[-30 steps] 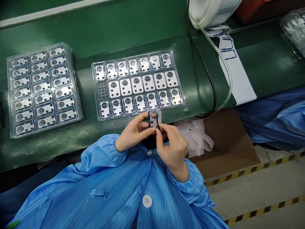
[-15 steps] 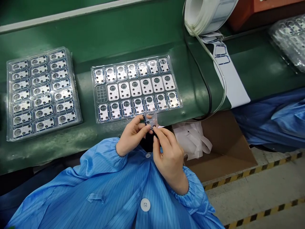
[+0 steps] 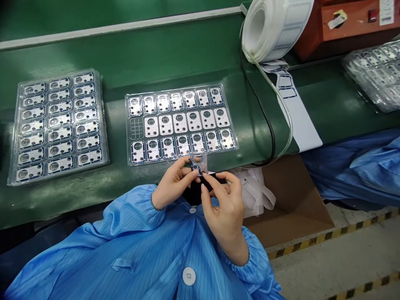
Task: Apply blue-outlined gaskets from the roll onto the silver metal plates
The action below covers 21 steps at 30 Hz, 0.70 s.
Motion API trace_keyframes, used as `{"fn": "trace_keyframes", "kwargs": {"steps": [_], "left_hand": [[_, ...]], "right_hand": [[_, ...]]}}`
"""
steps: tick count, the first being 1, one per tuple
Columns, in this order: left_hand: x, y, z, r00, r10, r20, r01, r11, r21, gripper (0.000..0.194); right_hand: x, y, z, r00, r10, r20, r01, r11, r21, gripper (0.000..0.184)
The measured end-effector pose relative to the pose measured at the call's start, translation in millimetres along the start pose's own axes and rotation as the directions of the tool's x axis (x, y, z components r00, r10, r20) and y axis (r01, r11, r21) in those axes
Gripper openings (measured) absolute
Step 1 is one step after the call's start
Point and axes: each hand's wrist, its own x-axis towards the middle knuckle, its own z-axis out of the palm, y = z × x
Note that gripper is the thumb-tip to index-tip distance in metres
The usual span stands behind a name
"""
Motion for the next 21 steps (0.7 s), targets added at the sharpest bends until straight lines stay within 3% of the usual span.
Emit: {"fn": "trace_keyframes", "kwargs": {"steps": [11, 21], "left_hand": [[1, -3, 0.5, 0.999, -0.001, 0.046, 0.002, 0.999, -0.037, 0.042], [1, -1, 1.0, 0.999, -0.040, 0.020, 0.041, 0.997, -0.063, 0.042]], "right_hand": [[4, 11, 5, 0.999, -0.019, -0.046, 0.020, 0.999, 0.025, 0.021], [4, 16, 9, 0.989, -0.117, -0.093, 0.115, 0.993, -0.032, 0.025]]}}
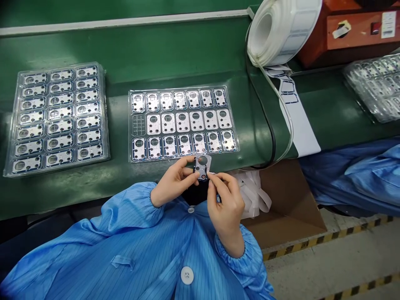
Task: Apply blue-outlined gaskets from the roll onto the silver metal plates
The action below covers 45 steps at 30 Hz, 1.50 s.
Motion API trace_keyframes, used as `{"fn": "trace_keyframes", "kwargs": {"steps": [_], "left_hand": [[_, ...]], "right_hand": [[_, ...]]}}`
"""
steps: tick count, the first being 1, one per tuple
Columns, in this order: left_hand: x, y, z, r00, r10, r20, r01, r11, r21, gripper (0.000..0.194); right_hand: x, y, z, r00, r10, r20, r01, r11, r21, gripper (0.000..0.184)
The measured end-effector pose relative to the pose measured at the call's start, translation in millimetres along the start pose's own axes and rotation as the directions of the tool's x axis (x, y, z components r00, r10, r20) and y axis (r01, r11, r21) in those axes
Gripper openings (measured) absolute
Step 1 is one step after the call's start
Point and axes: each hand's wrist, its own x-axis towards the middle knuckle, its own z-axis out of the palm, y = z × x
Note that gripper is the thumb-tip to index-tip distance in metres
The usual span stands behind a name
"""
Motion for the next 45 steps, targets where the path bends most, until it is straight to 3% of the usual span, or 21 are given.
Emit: {"fn": "trace_keyframes", "kwargs": {"steps": [8, 18, 22, 29, 33, 42, 45], "left_hand": [[0, 5, -4.1, 0.999, -0.046, 0.020, 0.047, 0.998, -0.045, 0.043], [-5, -1, 0.4, 1.000, 0.027, 0.012, -0.027, 0.998, 0.050, 0.043], [-6, -1, 1.5, 1.000, 0.020, 0.020, -0.021, 0.997, 0.067, 0.042], [-7, -2, 1.3, 0.999, 0.035, 0.002, -0.035, 0.989, 0.144, 0.044], [-8, -3, 1.4, 0.998, 0.059, 0.003, -0.058, 0.981, 0.185, 0.043], [-12, -2, 3.5, 0.995, 0.103, 0.005, -0.101, 0.959, 0.263, 0.040], [-13, -2, 3.9, 0.992, 0.123, 0.005, -0.118, 0.947, 0.298, 0.038]], "right_hand": [[-6, 12, 8, 0.993, -0.112, -0.028, 0.109, 0.991, -0.071, 0.034], [-9, 20, 12, 0.958, -0.275, -0.083, 0.228, 0.903, -0.364, 0.029], [-9, 21, 13, 0.963, -0.240, -0.123, 0.184, 0.918, -0.351, 0.028], [0, 16, 11, 0.995, 0.018, -0.096, -0.017, 1.000, 0.011, 0.016], [7, 13, 12, 0.988, 0.095, -0.122, -0.086, 0.993, 0.077, 0.015], [16, 7, 20, 0.969, -0.048, -0.244, 0.012, 0.989, -0.147, 0.033], [22, 5, 19, 0.970, -0.150, -0.192, 0.101, 0.965, -0.241, 0.040]]}}
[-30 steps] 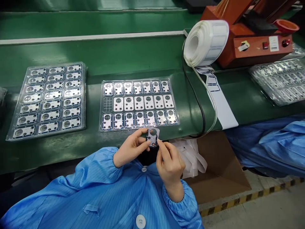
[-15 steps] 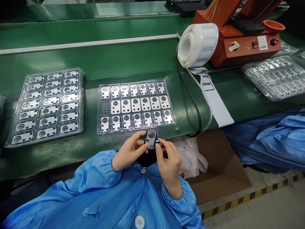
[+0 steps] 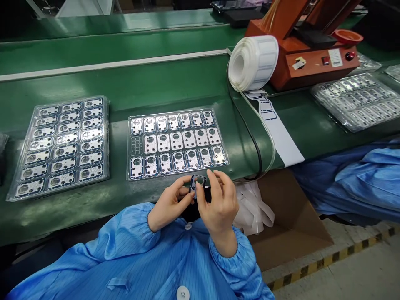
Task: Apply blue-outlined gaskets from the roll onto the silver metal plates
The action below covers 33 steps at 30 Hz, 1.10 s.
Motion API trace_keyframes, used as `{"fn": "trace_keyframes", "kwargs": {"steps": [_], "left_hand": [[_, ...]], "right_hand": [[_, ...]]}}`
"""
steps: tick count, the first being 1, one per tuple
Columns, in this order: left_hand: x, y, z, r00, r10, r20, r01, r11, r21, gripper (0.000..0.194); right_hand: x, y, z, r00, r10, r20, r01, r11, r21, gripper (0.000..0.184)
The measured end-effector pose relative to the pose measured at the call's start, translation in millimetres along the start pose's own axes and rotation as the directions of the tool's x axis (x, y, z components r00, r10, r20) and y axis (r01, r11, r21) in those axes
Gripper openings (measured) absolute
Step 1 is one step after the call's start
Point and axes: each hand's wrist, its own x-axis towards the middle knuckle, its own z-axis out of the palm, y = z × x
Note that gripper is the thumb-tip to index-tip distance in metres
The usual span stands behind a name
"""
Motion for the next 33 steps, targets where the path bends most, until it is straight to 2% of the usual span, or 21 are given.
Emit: {"fn": "trace_keyframes", "kwargs": {"steps": [4, 6, 13, 17, 20, 26, 29, 33], "left_hand": [[1, 0, -0.7, 1.000, 0.012, -0.008, -0.012, 1.000, 0.024, 0.038], [1, 0, -1.1, 1.000, 0.008, -0.011, -0.008, 1.000, 0.023, 0.039], [3, -2, -0.8, 1.000, -0.018, 0.008, 0.018, 0.999, -0.037, 0.041], [3, 1, -1.9, 1.000, -0.004, 0.003, 0.004, 1.000, 0.009, 0.043], [3, 3, -3.0, 1.000, -0.005, 0.015, 0.005, 0.999, 0.034, 0.040], [4, 3, -4.3, 0.999, -0.014, 0.029, 0.015, 1.000, -0.025, 0.034], [4, 1, -5.1, 0.999, -0.014, 0.030, 0.015, 0.999, -0.037, 0.030], [4, 2, -5.8, 1.000, 0.006, 0.024, -0.005, 1.000, -0.008, 0.026]], "right_hand": [[8, 2, -1, 0.983, -0.099, 0.153, 0.104, 0.994, -0.025, 0.036], [10, 4, -1, 0.975, -0.131, 0.180, 0.133, 0.991, 0.001, 0.032], [10, 9, -1, 0.974, -0.187, 0.126, 0.179, 0.981, 0.071, 0.033], [15, 13, -4, 0.961, -0.213, 0.174, 0.192, 0.973, 0.128, 0.035], [22, 18, -7, 0.941, -0.271, 0.205, 0.238, 0.956, 0.172, 0.029], [26, 26, -9, 0.926, -0.333, 0.178, 0.288, 0.928, 0.237, 0.022], [25, 23, -14, 0.933, -0.317, 0.169, 0.258, 0.919, 0.298, 0.021], [24, 14, -26, 0.927, -0.302, 0.224, 0.185, 0.885, 0.427, 0.021]]}}
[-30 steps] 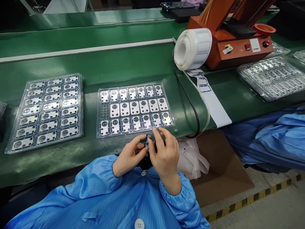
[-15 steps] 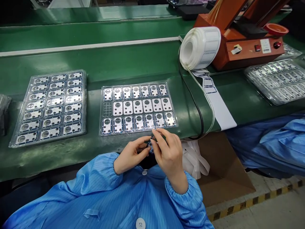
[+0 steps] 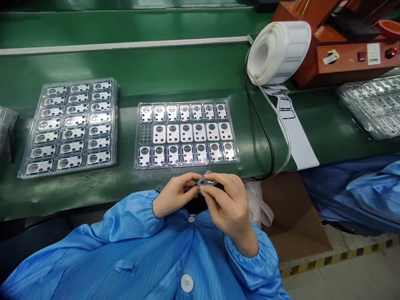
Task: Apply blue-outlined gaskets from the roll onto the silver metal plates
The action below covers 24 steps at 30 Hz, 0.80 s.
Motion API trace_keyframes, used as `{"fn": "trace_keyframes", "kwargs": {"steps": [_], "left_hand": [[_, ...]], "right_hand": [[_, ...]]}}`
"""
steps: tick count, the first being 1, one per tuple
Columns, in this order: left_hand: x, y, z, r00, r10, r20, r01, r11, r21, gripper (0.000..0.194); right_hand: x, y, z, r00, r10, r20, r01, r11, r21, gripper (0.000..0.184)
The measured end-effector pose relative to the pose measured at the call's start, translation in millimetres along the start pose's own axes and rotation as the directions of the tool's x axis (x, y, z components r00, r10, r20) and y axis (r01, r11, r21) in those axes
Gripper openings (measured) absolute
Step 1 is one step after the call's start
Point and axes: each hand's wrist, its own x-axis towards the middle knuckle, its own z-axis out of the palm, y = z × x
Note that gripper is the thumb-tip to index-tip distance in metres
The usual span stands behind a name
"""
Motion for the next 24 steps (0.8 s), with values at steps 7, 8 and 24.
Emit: {"fn": "trace_keyframes", "kwargs": {"steps": [7, 8, 24], "left_hand": [[0, 2, 1.1, 1.000, 0.020, -0.022, -0.017, 0.994, 0.111, 0.022], [1, 1, 0.9, 0.999, 0.019, -0.028, -0.015, 0.992, 0.125, 0.022], [1, 1, 1.7, 0.998, 0.058, -0.033, -0.056, 0.996, 0.068, 0.019]], "right_hand": [[2, -5, -4, 0.986, 0.153, -0.060, -0.153, 0.988, 0.005, 0.014], [2, -6, -4, 0.984, 0.166, -0.057, -0.166, 0.986, 0.012, 0.014], [0, -7, 4, 0.911, 0.389, -0.139, -0.381, 0.921, 0.079, 0.005]]}}
